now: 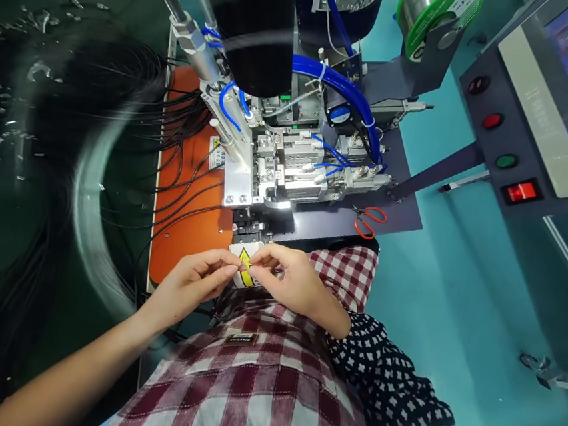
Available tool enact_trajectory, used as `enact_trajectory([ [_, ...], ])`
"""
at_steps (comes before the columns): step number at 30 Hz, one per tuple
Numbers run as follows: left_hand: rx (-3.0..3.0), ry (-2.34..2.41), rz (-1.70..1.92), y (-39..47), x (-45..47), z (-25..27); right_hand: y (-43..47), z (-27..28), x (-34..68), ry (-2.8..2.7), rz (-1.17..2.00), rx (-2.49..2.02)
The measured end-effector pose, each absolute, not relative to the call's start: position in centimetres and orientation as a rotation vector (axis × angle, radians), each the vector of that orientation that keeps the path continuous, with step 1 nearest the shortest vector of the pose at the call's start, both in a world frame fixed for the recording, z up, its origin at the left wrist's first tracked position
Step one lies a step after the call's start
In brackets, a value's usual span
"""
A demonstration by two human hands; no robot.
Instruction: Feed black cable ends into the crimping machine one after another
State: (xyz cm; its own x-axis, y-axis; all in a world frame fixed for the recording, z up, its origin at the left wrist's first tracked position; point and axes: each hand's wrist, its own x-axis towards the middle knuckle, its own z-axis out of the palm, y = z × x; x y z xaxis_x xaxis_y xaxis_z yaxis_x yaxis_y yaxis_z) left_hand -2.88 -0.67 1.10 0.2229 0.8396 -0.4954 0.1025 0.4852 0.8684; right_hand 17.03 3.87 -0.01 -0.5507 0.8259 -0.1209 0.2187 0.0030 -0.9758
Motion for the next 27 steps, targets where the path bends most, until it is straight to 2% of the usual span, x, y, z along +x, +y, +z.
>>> enact_trajectory([
  [12,0.848,1.231,0.707,0.2,-2.4,1.3,3.8,0.1,15.9,-1.755,1.446,-1.136],
  [20,0.783,1.300,0.776,0.0,-1.4,1.0,2.9,-0.7,15.6,-2.110,0.732,-1.035],
  [27,1.154,1.450,0.927,-0.3,-1.1,0.6,2.4,-0.8,15.3,-2.239,0.588,-1.072],
])
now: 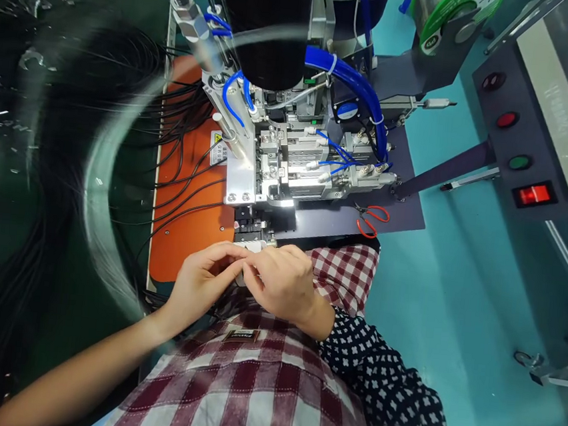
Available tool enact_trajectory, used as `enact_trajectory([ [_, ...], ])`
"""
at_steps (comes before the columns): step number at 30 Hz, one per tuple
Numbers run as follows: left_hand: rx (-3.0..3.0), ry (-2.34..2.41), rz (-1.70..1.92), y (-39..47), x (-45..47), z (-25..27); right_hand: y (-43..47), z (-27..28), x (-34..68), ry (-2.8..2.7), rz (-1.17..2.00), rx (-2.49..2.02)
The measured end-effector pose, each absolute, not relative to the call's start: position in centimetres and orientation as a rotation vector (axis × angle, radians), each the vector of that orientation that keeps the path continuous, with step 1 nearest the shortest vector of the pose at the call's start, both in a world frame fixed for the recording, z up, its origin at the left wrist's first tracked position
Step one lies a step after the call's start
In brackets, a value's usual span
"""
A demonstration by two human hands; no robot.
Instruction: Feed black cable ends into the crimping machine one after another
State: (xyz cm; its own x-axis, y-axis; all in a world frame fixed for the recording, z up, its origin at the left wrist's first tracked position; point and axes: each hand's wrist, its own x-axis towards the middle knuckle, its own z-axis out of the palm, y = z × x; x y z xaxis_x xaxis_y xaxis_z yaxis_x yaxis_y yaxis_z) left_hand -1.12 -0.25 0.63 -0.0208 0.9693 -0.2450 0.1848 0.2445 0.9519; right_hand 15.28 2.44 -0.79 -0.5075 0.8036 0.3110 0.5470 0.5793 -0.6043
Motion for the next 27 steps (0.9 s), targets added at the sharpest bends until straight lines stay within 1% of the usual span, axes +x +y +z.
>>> enact_trajectory([
  [1,1.184,1.448,0.907,-0.2,-1.2,0.6,2.6,-0.6,15.3,-2.248,0.633,-1.057],
  [3,1.100,1.402,0.847,-0.1,-1.3,0.5,3.0,-0.2,15.6,-2.139,0.830,-1.045],
  [6,0.838,1.269,0.770,0.1,-1.5,0.4,3.8,-0.2,16.2,-1.730,1.174,-1.153],
  [8,0.750,1.205,0.764,0.1,-1.5,0.5,4.3,-0.5,16.5,-1.532,1.348,-1.225],
  [12,0.744,1.204,0.782,0.2,-1.4,0.9,4.4,-1.1,16.5,-1.438,1.592,-1.218],
  [17,0.774,1.260,0.784,0.0,-1.3,1.1,4.1,-0.5,15.9,-1.382,1.684,-1.201],
  [24,0.885,1.320,0.832,-0.2,-1.0,0.9,4.1,-0.6,15.5,-1.333,1.685,-1.228],
  [27,0.942,1.352,0.897,0.0,-0.6,1.0,3.6,-1.2,15.4,-1.358,1.638,-1.233],
])
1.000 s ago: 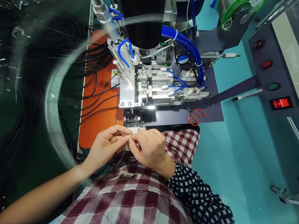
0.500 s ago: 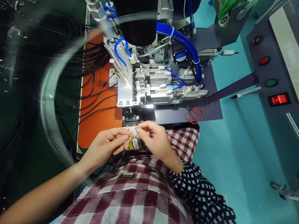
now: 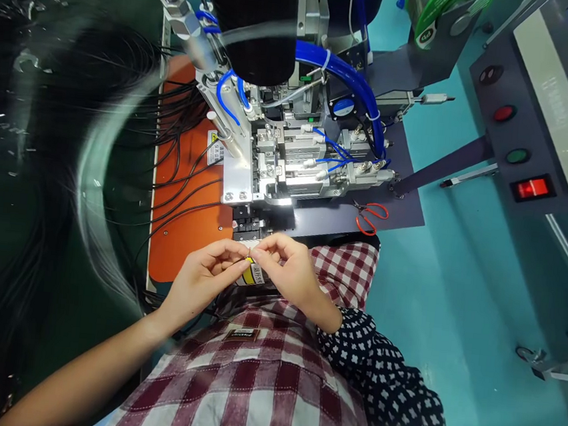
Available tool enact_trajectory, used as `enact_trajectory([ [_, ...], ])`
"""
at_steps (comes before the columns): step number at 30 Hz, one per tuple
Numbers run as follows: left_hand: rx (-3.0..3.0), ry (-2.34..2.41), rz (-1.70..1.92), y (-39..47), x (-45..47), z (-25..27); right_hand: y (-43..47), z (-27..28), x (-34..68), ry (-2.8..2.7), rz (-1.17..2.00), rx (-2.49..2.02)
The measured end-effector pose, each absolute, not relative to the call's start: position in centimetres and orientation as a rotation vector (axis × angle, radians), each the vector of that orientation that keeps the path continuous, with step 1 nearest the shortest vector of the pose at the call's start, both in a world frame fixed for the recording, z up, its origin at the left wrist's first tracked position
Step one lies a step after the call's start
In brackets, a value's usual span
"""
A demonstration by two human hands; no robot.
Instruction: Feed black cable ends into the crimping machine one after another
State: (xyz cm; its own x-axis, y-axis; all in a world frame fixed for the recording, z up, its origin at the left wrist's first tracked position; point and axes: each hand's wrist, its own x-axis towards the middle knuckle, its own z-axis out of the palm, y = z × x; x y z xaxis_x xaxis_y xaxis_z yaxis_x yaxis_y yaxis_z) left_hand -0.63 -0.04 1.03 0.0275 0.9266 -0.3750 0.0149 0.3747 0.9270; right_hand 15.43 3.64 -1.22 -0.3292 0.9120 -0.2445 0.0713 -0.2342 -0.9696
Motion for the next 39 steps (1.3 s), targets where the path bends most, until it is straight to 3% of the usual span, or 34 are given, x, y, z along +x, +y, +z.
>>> enact_trajectory([
  [4,0.929,1.387,0.912,0.1,-0.4,1.1,3.0,-1.6,15.3,-1.536,1.458,-1.240],
  [11,0.957,1.380,0.833,0.2,-0.9,1.2,3.0,-0.6,16.1,-2.229,0.649,-1.031],
  [14,1.106,1.364,0.792,0.2,-1.1,1.1,3.6,0.7,16.5,-2.440,0.484,-0.953],
  [20,1.139,1.300,0.700,-0.5,-0.5,0.9,5.4,2.9,16.9,-2.504,0.822,-1.148],
  [27,0.817,1.298,0.699,-0.5,-1.1,0.5,5.8,2.4,17.7,-2.090,1.338,-1.139],
  [39,0.697,1.220,0.798,-0.3,-0.9,0.2,4.0,0.0,17.5,-1.896,1.191,-1.031],
])
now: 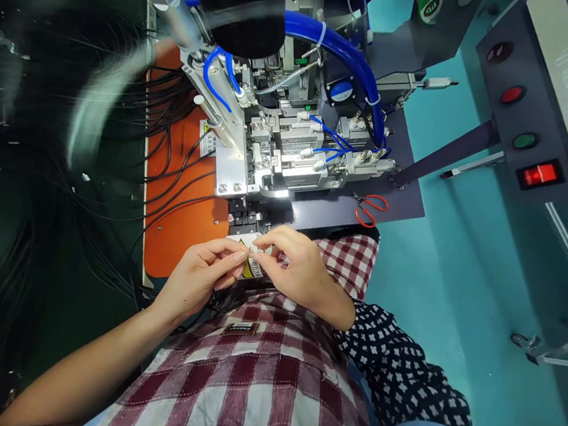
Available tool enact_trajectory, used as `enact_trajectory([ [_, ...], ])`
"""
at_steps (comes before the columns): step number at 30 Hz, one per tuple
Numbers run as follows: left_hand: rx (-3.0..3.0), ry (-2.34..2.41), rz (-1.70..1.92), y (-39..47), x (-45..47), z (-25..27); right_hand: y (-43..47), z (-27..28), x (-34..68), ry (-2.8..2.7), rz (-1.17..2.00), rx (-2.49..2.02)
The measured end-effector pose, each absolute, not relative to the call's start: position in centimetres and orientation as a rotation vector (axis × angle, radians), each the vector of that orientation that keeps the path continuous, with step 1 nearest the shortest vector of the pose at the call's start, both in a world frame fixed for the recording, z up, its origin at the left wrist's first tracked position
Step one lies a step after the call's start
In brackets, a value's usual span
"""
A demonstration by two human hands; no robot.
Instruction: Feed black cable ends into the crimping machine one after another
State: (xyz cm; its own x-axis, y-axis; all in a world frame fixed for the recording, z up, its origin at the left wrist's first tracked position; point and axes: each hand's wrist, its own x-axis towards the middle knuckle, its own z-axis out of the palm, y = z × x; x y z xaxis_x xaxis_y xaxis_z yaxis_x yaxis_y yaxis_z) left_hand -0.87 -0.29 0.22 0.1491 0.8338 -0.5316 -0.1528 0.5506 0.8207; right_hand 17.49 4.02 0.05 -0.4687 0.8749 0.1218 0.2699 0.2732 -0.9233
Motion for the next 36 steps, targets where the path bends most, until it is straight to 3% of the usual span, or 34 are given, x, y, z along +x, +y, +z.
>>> enact_trajectory([
  [11,0.604,1.219,0.872,-0.1,-1.3,0.1,4.2,-1.0,16.2,-1.736,1.290,-1.100],
  [26,0.658,1.320,0.824,0.0,-1.5,0.4,4.8,-0.6,16.3,-1.853,1.150,-0.913],
  [33,0.678,1.361,0.863,0.0,-1.4,0.5,3.2,-2.2,17.3,-2.104,0.819,-0.902],
  [36,0.681,1.365,0.863,-0.1,-1.4,0.4,3.1,-2.3,17.3,-1.947,0.925,-0.973],
])
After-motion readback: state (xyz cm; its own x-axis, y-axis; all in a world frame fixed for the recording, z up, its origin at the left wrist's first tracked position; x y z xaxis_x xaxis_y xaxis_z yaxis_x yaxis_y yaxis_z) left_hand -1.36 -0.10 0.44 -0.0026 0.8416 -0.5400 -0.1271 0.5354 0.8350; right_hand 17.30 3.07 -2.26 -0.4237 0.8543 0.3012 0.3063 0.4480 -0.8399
